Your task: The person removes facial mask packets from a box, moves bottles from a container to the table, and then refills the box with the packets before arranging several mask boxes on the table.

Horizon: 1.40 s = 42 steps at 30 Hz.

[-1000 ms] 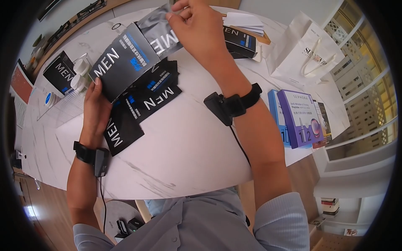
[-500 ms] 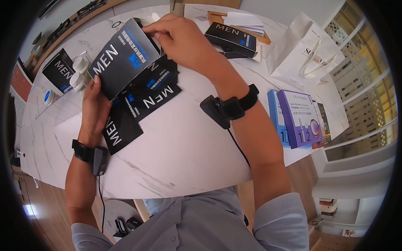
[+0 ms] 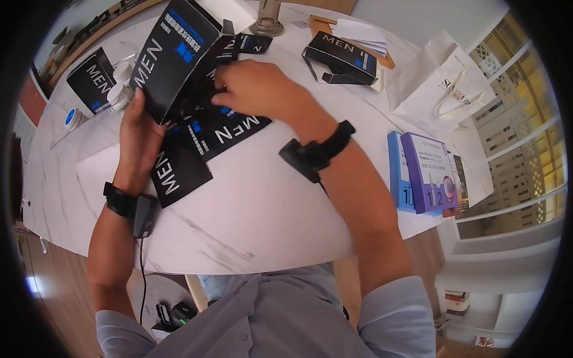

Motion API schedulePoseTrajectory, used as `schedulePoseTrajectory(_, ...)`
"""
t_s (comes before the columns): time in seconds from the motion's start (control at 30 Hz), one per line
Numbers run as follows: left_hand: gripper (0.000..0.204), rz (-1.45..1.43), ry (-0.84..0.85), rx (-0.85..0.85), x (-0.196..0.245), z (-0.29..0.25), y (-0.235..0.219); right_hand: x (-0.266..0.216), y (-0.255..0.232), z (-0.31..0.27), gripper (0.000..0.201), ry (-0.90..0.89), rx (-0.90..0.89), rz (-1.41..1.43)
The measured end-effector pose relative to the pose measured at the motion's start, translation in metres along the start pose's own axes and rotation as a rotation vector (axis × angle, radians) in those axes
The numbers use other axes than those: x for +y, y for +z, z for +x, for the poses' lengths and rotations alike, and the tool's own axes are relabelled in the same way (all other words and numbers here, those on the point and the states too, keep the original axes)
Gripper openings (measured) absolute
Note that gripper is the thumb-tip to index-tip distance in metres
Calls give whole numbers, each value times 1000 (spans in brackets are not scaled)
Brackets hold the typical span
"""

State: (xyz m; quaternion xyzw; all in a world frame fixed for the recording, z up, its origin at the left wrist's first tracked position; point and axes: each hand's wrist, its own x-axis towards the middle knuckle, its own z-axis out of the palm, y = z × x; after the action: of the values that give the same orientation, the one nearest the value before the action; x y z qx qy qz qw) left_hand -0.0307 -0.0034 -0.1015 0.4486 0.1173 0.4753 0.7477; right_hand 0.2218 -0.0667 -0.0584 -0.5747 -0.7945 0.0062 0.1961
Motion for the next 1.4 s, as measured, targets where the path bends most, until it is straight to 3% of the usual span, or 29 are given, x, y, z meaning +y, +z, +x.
schedulePoseTrajectory(0.13,49,-3,19,8,0,-1,2,-14,19,6,71,127,4,-390)
schedulePoseTrajectory(0.17,49,-9,21,7,0,-1,1,-13,17,8,80,228,-121,-329)
schedulePoseTrajectory(0.27,48,4,21,27,-1,0,0,-1,8,11,83,267,-203,-290)
schedulePoseTrajectory(0.37,48,18,25,53,-3,1,1,28,11,11,81,239,-129,-185)
schedulePoseTrajectory(0.47,46,27,19,61,-3,2,0,53,0,6,67,143,-64,27)
schedulePoseTrajectory(0.57,45,41,24,92,-3,1,4,69,-35,2,53,288,88,208)
schedulePoseTrajectory(0.67,43,39,17,62,-3,1,1,81,-72,-7,40,363,684,179)
schedulePoseTrajectory(0.7,43,46,24,60,-3,1,1,77,-86,-10,35,216,850,465)
schedulePoseTrajectory(0.73,43,54,32,56,-3,2,2,71,-90,-11,16,244,830,712)
schedulePoseTrajectory(0.8,43,63,32,57,-4,2,3,64,-119,-26,17,166,830,741)
schedulePoseTrajectory(0.9,43,75,23,77,-4,2,2,48,-138,-44,21,263,542,599)
schedulePoseTrajectory(1.0,43,98,14,105,-5,2,2,36,-141,-45,24,221,420,679)
schedulePoseTrajectory(1.33,41,117,6,112,-2,0,7,37,-136,-39,19,150,226,729)
schedulePoseTrajectory(1.4,41,119,2,112,-2,0,7,49,-134,-42,28,164,209,630)
